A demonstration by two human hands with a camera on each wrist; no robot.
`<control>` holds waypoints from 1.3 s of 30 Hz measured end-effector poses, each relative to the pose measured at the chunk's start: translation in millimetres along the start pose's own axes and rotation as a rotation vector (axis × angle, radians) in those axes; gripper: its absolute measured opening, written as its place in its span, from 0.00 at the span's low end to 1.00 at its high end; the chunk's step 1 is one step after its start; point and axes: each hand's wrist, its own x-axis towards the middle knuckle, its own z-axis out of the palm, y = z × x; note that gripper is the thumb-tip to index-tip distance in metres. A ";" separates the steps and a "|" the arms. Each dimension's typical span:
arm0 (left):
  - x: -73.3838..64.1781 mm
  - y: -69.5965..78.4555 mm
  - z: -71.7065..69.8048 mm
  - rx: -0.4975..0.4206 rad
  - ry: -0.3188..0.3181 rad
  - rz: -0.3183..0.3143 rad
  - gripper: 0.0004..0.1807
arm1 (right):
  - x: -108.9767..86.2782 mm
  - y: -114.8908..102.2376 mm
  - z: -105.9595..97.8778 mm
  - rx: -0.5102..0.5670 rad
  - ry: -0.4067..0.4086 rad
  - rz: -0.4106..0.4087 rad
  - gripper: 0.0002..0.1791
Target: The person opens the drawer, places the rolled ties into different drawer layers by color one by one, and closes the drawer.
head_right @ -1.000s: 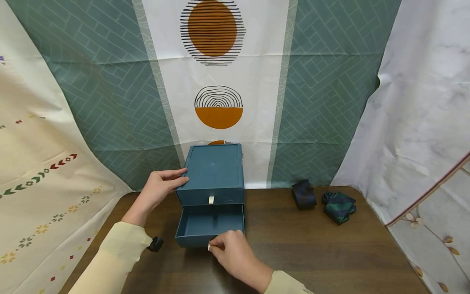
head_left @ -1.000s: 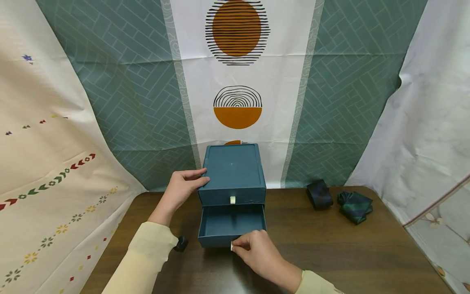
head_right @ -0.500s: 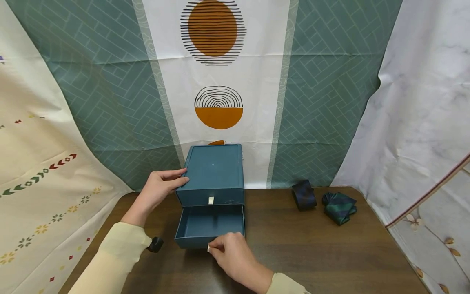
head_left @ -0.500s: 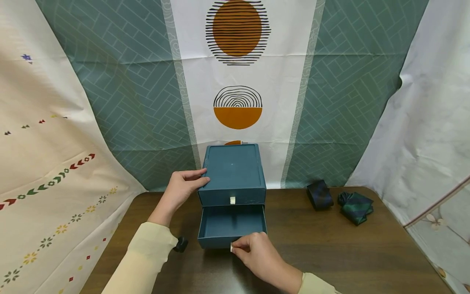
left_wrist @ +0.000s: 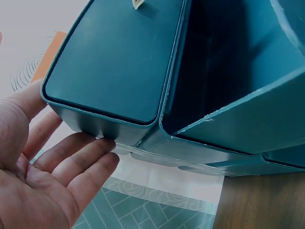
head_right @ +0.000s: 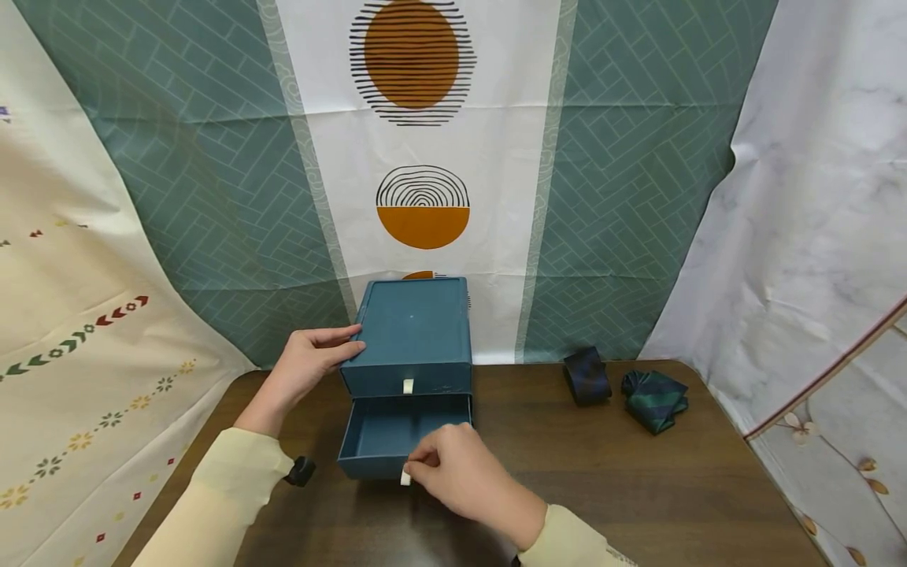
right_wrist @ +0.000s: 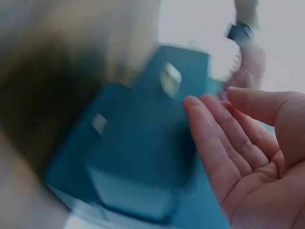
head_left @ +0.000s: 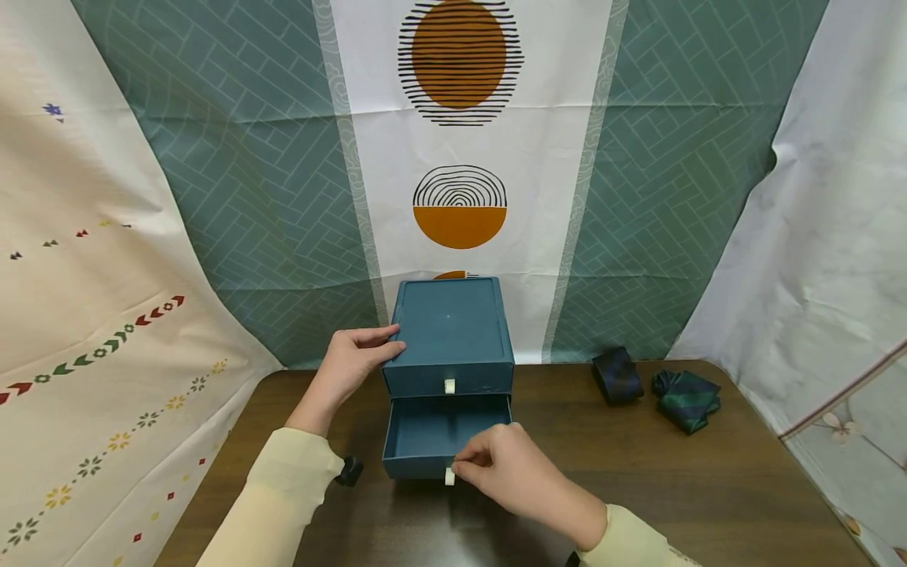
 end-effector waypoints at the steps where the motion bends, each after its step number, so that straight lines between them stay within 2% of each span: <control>1: -0.1 0.2 0.0 0.003 -0.003 0.004 0.27 | 0.9 -2.8 -8.7 -0.010 0.023 -0.010 0.05; 6: -0.3 1.3 0.3 0.007 0.000 0.001 0.27 | 9.5 -8.7 -57.8 -0.025 0.231 -0.009 0.04; 9: -0.3 1.1 0.2 0.007 0.001 -0.002 0.26 | 18.5 2.8 -87.2 -0.053 0.386 0.022 0.07; 11: -0.2 0.4 -0.9 0.007 -0.004 0.003 0.26 | 25.6 19.3 -104.8 -0.097 0.481 0.044 0.10; 14: -0.2 -0.6 -1.7 0.005 -0.012 0.005 0.26 | 34.1 55.0 -126.4 -0.170 0.605 0.092 0.13; 18: -0.2 -1.4 -1.7 0.003 -0.015 0.001 0.26 | 36.7 109.1 -144.4 -0.212 0.688 0.190 0.17; 22: -0.7 -0.8 -1.7 -0.003 -0.007 -0.001 0.25 | 31.6 153.3 -152.5 -0.214 0.714 0.327 0.21; 25: -0.6 -0.3 -1.4 -0.007 -0.011 -0.004 0.25 | 26.8 180.2 -154.3 -0.229 0.697 0.416 0.23; 28: 0.4 0.9 -1.5 -0.005 -0.007 -0.009 0.25 | 24.6 200.2 -154.4 -0.253 0.654 0.463 0.25; 34: 2.9 2.5 -1.4 -0.007 0.000 0.009 0.24 | 23.6 221.7 -151.5 -0.276 0.577 0.494 0.29; 39: 0.3 1.4 -1.9 0.013 0.003 -0.016 0.24 | 19.2 230.3 -143.0 -0.261 0.545 0.526 0.30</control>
